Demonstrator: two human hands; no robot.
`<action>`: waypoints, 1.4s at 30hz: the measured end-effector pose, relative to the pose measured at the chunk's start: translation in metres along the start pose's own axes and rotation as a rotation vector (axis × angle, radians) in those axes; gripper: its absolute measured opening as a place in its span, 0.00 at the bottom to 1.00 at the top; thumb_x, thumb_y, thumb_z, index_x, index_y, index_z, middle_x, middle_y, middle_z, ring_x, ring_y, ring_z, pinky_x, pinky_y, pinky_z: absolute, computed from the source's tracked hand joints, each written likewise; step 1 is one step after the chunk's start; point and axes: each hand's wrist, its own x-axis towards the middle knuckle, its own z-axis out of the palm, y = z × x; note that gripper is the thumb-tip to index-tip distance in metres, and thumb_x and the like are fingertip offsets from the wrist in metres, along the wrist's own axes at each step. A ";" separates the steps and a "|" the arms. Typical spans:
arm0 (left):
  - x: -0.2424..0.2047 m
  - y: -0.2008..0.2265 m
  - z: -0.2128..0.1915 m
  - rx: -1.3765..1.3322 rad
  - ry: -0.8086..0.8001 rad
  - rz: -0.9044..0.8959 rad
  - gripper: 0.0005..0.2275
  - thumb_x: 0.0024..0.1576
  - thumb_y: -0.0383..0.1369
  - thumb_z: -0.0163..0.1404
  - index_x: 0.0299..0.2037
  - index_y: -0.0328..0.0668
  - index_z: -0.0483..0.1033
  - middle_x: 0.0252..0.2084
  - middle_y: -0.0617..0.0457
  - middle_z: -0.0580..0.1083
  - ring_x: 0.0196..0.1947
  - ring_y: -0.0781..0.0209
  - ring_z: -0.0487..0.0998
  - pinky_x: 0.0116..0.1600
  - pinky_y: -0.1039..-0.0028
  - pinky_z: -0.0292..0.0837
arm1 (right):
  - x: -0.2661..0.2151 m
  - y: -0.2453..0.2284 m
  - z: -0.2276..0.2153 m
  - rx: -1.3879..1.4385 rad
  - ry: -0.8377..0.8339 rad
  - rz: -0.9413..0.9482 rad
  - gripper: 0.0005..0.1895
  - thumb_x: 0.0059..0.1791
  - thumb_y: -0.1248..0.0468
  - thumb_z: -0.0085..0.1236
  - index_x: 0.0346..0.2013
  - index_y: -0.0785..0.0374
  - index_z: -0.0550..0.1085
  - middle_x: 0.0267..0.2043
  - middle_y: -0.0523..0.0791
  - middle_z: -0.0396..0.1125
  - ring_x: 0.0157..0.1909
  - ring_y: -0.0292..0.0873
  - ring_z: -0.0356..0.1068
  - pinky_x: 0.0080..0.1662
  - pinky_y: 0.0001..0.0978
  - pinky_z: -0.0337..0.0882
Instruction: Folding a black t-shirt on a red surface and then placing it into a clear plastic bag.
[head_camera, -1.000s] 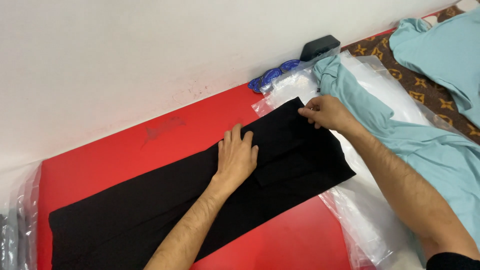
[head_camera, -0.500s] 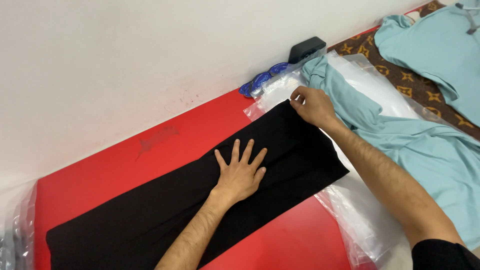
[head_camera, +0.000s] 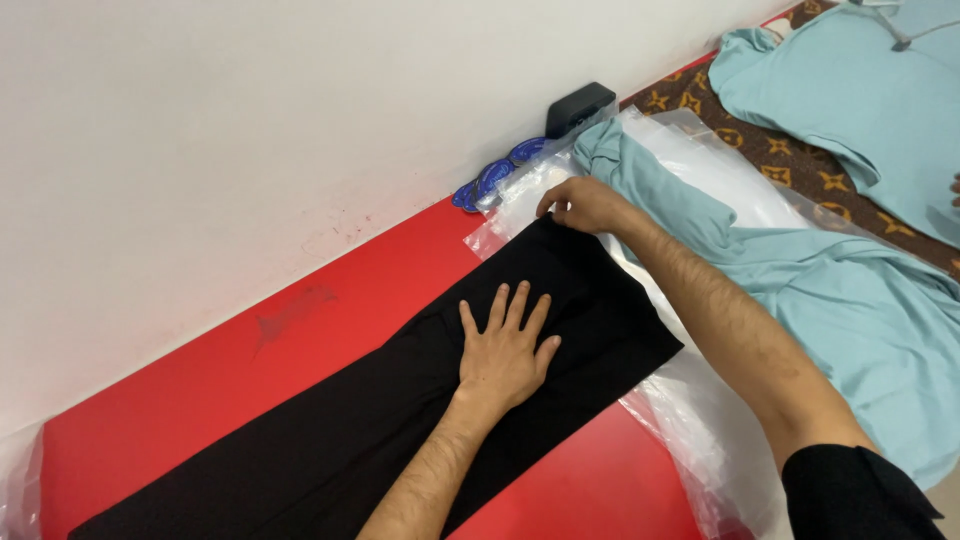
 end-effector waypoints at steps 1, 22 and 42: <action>0.001 0.000 0.003 0.000 -0.004 0.006 0.27 0.68 0.49 0.28 0.76 0.49 0.51 0.78 0.40 0.47 0.78 0.39 0.41 0.69 0.23 0.26 | 0.001 0.001 0.000 0.002 0.001 0.007 0.16 0.49 0.62 0.57 0.47 0.40 0.82 0.41 0.43 0.78 0.53 0.55 0.75 0.57 0.49 0.72; 0.009 -0.002 0.067 0.256 0.581 0.106 0.20 0.65 0.39 0.42 0.64 0.38 0.69 0.67 0.37 0.66 0.71 0.39 0.61 0.63 0.27 0.51 | -0.015 0.003 -0.007 0.295 0.128 -0.322 0.22 0.42 0.74 0.63 0.48 0.50 0.82 0.46 0.51 0.73 0.46 0.56 0.75 0.46 0.45 0.78; 0.006 -0.002 0.061 0.132 0.481 0.129 0.19 0.66 0.37 0.39 0.64 0.39 0.70 0.64 0.37 0.70 0.67 0.40 0.67 0.62 0.33 0.54 | 0.004 0.004 -0.008 0.069 0.390 -0.097 0.19 0.47 0.69 0.56 0.50 0.46 0.81 0.43 0.44 0.75 0.47 0.51 0.77 0.48 0.47 0.77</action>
